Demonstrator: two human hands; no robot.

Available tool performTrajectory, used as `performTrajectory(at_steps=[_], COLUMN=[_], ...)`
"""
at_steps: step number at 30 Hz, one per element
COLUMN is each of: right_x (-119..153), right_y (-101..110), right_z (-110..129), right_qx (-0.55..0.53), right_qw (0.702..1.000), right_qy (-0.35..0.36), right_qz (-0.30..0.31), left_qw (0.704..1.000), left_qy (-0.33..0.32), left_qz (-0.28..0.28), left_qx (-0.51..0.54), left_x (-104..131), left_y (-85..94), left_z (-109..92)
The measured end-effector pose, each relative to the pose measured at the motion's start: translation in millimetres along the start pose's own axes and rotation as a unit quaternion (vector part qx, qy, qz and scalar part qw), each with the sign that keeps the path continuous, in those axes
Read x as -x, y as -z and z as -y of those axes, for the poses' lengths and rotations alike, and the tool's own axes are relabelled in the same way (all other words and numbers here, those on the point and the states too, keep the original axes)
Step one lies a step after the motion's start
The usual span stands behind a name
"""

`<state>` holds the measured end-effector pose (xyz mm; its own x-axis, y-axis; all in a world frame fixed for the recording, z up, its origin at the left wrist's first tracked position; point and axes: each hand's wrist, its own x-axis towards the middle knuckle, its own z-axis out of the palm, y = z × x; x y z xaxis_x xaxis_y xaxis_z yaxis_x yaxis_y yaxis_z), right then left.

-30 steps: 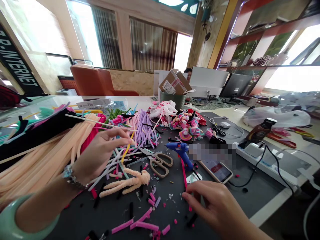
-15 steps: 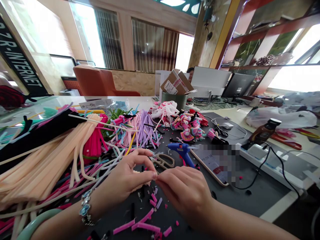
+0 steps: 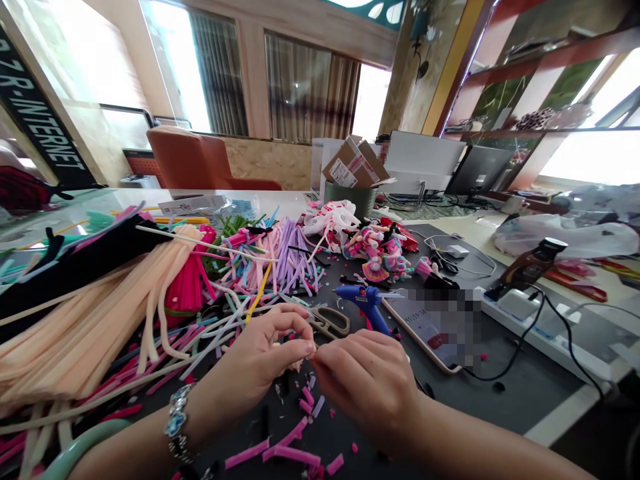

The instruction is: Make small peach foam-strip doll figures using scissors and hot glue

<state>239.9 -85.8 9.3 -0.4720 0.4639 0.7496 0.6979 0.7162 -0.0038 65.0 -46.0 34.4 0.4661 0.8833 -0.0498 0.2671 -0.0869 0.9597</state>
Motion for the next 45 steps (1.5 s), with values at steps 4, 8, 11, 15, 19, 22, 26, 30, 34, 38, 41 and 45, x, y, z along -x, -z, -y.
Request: performTrajectory(at_steps=[4, 8, 11, 15, 19, 22, 26, 30, 34, 38, 41, 45], right_x=[0.0, -0.7, -0.4, 0.1, 0.4, 1.8, 4.0, 7.3, 17.2, 30.7, 36.7, 39.6], right_y=[-1.7, -2.4, -3.5, -4.9, -3.4, -1.2, 1.4, 3.4, 5.7, 14.2, 25.6, 37.5], right_z=[-0.9, -0.1, 0.2, -0.1, -1.4, -2.9, -3.9, -4.5, -4.8, -8.1, -18.8, -49.0], right_qx=[0.013, 0.016, 0.01, 0.011, 0.002, -0.01, -0.021, -0.029, 0.001, 0.078, 0.164, 0.193], right_qw=[0.999, 0.999, 0.999, 0.998, 0.999, 0.999, 0.999, 1.0, 0.997, 0.982, 0.936, 0.841], right_qy=[0.023, 0.039, 0.046, 0.045, 0.045, 0.036, 0.028, 0.003, -0.043, -0.102, -0.21, -0.383], right_qz=[0.019, 0.026, 0.026, 0.029, 0.021, 0.013, 0.003, 0.001, 0.058, 0.14, 0.231, 0.329], left_qw=[0.999, 0.999, 0.999, 0.998, 0.993, 0.995, 0.998, 0.999, 0.999, 0.994, 0.994, 0.994], left_qy=[-0.023, -0.016, -0.014, -0.024, -0.052, -0.045, -0.024, -0.015, -0.02, -0.056, -0.063, -0.067], left_qz=[0.012, 0.015, 0.006, -0.003, -0.003, 0.006, 0.019, 0.02, 0.003, -0.026, -0.029, -0.048], left_qx=[-0.03, -0.046, -0.044, -0.063, -0.107, -0.094, -0.06, -0.03, -0.044, -0.088, -0.086, -0.074], left_x=[1.0, 4.7, 6.3, 7.3, 8.1, 7.6, 5.7, 4.0, 1.7, -1.4, -3.8, -6.3], left_y=[-1.8, -5.2, -7.9, -9.5, -7.2, -3.0, 2.2, 5.1, 9.9, 17.0, 20.5, 22.9], left_z=[2.4, 3.7, 6.7, 11.0, 6.9, -0.4, -5.5, -4.2, -1.2, 0.9, 0.2, -1.9])
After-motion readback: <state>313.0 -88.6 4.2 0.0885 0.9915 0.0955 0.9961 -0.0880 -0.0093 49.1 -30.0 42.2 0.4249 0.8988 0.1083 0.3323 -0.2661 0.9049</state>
